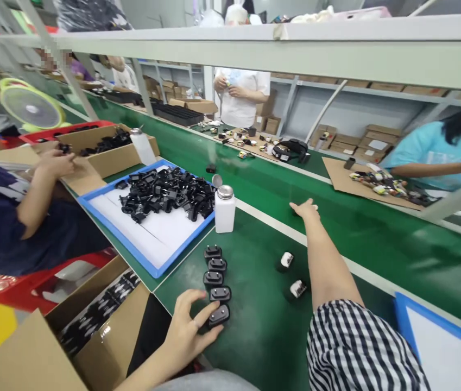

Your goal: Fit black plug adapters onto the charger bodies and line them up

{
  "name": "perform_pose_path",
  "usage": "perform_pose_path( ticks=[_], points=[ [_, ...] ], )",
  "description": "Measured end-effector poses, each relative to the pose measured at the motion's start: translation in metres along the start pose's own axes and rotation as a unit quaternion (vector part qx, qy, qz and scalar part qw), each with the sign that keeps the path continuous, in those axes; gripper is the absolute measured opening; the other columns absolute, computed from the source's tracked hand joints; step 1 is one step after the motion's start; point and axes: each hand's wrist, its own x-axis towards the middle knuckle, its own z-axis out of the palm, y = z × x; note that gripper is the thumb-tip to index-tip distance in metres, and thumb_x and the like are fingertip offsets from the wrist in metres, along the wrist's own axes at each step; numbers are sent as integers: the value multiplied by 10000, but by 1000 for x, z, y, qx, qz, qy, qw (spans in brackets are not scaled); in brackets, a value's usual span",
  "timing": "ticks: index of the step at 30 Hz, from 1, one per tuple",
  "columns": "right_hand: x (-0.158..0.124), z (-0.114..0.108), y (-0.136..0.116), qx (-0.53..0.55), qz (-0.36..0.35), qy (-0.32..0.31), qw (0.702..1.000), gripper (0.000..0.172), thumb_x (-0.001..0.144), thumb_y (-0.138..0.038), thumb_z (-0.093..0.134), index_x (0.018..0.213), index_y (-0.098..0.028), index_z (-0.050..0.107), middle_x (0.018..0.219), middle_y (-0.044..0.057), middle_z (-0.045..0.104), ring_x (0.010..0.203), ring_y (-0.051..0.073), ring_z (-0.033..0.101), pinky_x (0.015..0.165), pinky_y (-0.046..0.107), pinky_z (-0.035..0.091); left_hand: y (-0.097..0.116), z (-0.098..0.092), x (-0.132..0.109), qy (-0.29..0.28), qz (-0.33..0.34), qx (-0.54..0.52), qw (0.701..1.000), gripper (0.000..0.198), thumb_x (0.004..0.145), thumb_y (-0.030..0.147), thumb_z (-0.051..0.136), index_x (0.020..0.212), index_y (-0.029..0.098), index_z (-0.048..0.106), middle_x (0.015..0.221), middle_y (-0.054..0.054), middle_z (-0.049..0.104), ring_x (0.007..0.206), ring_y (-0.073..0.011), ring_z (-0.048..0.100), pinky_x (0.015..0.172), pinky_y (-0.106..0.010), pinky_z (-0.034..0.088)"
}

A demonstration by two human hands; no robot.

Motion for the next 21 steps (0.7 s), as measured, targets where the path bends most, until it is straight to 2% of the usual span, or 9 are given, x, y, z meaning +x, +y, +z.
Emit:
perform_pose_path(
  ticks=[2, 6, 8, 9, 11, 12, 14, 17, 21],
  points=[
    [4, 4, 0, -6, -12, -6, 1000, 638, 711, -380, 465, 1200, -22, 267, 1155, 260, 368, 1051, 346, 365, 770, 432, 376, -6, 3, -1, 24, -7, 22, 999, 484, 604, 318, 591, 1049, 244, 416, 1042, -110, 433, 995, -269, 420, 776, -430, 387],
    [0, -7, -2, -12, -33, -33, 999, 483, 640, -224, 552, 1076, -48, 439, 1028, 231, 492, 927, 340, 477, 660, 375, 446, -22, 1, 10, -23, 26, -5, 999, 811, 492, 527, 600, 1151, 183, 276, 1149, -179, 358, 1078, -317, 338, 820, -470, 334],
    [-11, -23, -5, -6, -44, -37, 998, 492, 656, -233, 527, 1092, -35, 413, 1023, 246, 488, 876, 322, 510, 577, 323, 463, -46, -14, 28, -18, 48, 3, 999, 748, 504, 574, 558, 1108, 192, 334, 1144, -158, 373, 1092, -313, 321, 852, -476, 297],
    [-21, -32, -5, 2, -56, -35, 998, 517, 675, -259, 502, 1125, -38, 372, 1058, 251, 461, 871, 307, 515, 559, 300, 463, -64, -24, 40, 0, 37, 22, 999, 616, 561, 539, 541, 1058, 210, 387, 1124, -131, 397, 1091, -297, 326, 866, -470, 283],
    [-51, -47, -2, 28, -94, -12, 995, 577, 684, -300, 482, 1182, -86, 286, 1133, 235, 399, 884, 289, 510, 571, 287, 461, -106, -47, 67, 43, -158, 91, 982, 347, 685, 348, 506, 978, 170, 454, 1075, -119, 433, 1066, -258, 355, 881, -439, 278],
    [-72, -52, 2, 43, -120, 3, 992, 609, 667, -310, 502, 1195, -125, 260, 1150, 217, 385, 887, 289, 506, 598, 301, 460, -128, -57, 81, 32, -249, 109, 962, 283, 702, 283, 490, 951, 151, 467, 1040, -108, 454, 1052, -248, 367, 880, -427, 285],
    [-119, -51, 17, 65, -176, 51, 981, 633, 597, -316, 570, 1159, -196, 302, 1096, 174, 439, 899, 310, 487, 671, 368, 447, -166, -70, 102, 21, -310, 120, 943, 298, 679, 239, 512, 930, 86, 466, 1001, -144, 462, 1027, -297, 374, 832, -492, 293],
    [-195, -19, 53, 124, -250, 53, 959, 659, 561, -407, 575, 1134, -215, 313, 1040, 139, 470, 860, 291, 499, 731, 412, 424, -196, -77, 115, -9, -345, 109, 932, 287, 648, 246, 546, 863, 68, 480, 869, -115, 515, 953, -302, 435, 776, -495, 336],
    [-268, 56, 94, 241, -255, 111, 930, 705, 631, -476, 507, 1188, -177, 194, 1041, 125, 456, 889, 252, 493, 765, 417, 402, -190, -85, 109, -9, -380, 71, 922, 283, 585, 253, 603, 802, 105, 498, 760, -42, 543, 879, -264, 493, 795, -456, 353]
  ],
)
